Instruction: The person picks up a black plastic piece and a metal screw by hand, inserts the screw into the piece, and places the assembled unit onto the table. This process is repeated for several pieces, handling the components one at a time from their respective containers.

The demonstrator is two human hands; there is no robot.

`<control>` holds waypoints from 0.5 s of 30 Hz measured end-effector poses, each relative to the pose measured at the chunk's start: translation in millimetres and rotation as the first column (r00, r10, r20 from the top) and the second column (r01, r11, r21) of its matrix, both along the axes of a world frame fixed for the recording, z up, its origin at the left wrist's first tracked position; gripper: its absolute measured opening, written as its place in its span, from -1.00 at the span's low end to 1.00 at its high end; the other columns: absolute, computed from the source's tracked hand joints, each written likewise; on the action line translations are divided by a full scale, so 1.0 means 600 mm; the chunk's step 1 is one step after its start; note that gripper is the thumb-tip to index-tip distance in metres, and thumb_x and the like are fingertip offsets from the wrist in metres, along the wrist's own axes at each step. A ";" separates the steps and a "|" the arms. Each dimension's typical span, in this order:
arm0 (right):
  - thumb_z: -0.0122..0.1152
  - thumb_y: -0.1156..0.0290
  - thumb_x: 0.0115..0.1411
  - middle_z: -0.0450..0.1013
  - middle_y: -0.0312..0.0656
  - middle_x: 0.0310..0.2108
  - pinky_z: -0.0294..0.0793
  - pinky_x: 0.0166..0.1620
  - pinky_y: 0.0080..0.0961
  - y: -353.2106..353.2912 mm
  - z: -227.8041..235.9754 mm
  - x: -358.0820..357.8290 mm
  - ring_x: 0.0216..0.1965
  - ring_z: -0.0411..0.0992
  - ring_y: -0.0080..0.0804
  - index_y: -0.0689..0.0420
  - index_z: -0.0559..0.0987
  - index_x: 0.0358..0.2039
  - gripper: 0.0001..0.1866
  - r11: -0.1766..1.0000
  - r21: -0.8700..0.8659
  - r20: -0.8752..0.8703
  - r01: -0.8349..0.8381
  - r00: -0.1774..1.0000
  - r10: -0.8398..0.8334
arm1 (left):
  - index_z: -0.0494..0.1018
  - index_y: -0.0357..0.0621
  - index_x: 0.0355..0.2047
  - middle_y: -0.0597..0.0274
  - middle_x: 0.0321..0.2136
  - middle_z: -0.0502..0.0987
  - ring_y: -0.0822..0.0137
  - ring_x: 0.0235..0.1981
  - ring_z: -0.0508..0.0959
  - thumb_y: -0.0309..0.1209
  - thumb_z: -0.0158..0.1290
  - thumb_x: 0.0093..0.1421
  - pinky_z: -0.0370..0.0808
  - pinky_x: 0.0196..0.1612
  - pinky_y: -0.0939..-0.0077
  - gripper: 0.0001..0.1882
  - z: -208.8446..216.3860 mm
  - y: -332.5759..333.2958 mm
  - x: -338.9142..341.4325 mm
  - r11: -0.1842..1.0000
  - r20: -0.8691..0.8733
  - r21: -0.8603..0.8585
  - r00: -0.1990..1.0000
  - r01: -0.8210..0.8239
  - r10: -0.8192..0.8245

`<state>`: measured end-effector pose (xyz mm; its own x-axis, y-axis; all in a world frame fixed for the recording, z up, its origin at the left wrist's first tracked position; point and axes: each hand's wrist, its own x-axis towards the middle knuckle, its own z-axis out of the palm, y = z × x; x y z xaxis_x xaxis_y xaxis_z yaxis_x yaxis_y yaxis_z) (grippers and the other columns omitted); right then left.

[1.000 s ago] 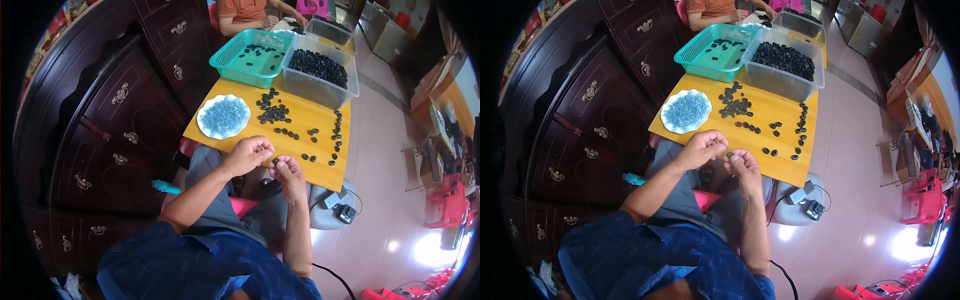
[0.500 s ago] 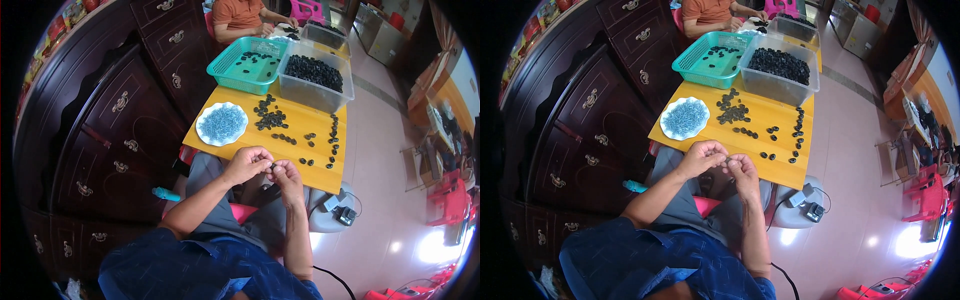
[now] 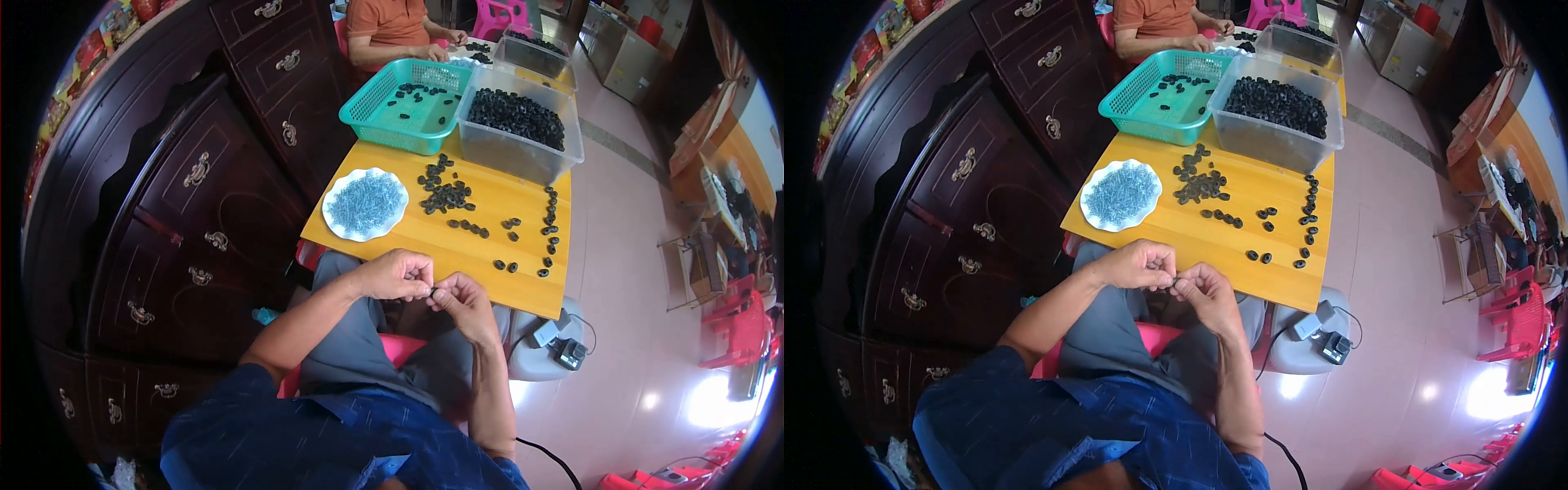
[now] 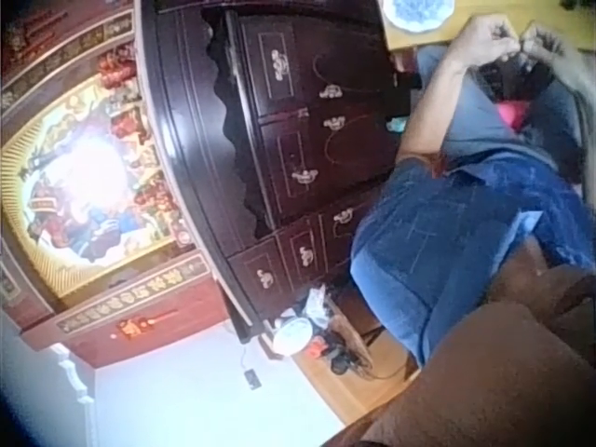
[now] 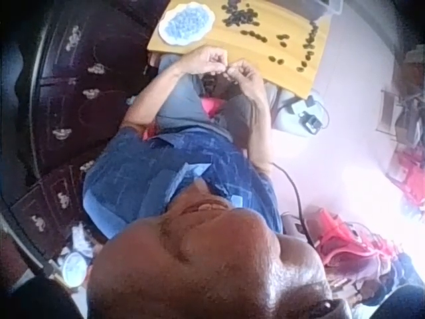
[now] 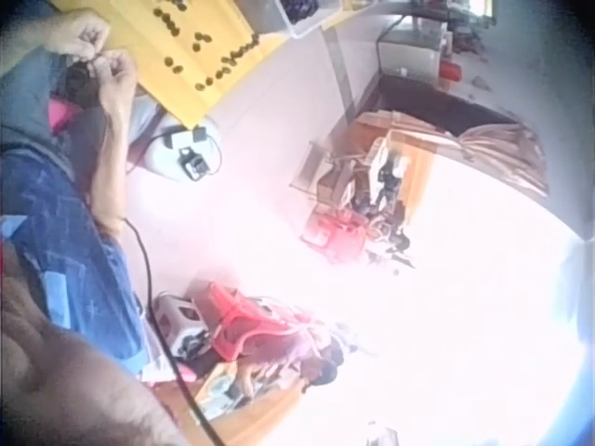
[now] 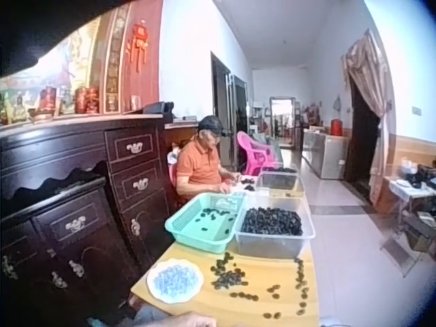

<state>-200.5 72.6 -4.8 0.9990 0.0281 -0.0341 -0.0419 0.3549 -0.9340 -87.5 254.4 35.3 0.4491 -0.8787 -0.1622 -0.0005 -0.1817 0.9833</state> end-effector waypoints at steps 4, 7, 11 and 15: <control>0.20 0.55 0.27 0.54 -0.29 -0.43 0.48 -0.26 -0.67 0.004 -0.009 -0.004 -0.39 0.48 -0.63 0.23 0.51 -0.34 -0.95 0.984 -0.181 0.008 0.010 1.000 -0.009 | 0.45 -0.19 -0.41 0.34 -0.53 0.52 0.57 -0.54 0.48 -0.53 0.16 0.14 0.43 -0.48 0.67 -0.91 -0.001 0.002 -0.006 0.999 0.069 0.029 0.997 0.016 -0.018; 0.21 0.58 0.24 0.54 -0.31 -0.46 0.47 -0.30 -0.68 0.012 -0.012 -0.005 -0.42 0.46 -0.65 0.23 0.53 -0.37 -0.95 0.979 -0.197 0.048 0.046 0.998 -0.038 | 0.45 -0.20 -0.46 0.34 -0.55 0.51 0.57 -0.53 0.47 -0.55 0.18 0.10 0.43 -0.47 0.63 -0.91 0.001 0.007 -0.010 1.000 0.256 0.018 0.966 0.017 -0.021; 0.21 0.58 0.24 0.52 -0.32 -0.48 0.46 -0.30 -0.69 0.021 -0.021 -0.006 -0.42 0.45 -0.67 0.23 0.54 -0.38 -0.96 0.968 -0.234 0.030 0.087 0.996 -0.082 | 0.44 -0.21 -0.48 0.34 -0.58 0.50 0.58 -0.52 0.45 -0.55 0.18 0.09 0.42 -0.46 0.60 -0.89 -0.003 0.010 -0.009 0.999 0.389 0.033 0.921 -0.011 -0.002; 0.19 0.54 0.28 0.52 -0.25 -0.43 0.47 -0.30 -0.66 0.018 -0.038 0.000 -0.41 0.46 -0.59 0.23 0.49 -0.32 -0.94 0.942 -0.276 0.121 0.190 0.979 -0.162 | 0.42 -0.19 -0.44 0.40 -0.57 0.48 0.60 -0.54 0.45 -0.48 0.13 0.18 0.41 -0.46 0.63 -0.89 0.000 0.001 0.003 0.999 0.143 0.038 0.989 -0.036 0.030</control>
<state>-200.5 83.4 -27.9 0.9861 -0.1454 0.0807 0.0912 0.0671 -0.9936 -85.5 254.9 35.0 0.4991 -0.8568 -0.1297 -0.1335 -0.2239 0.9654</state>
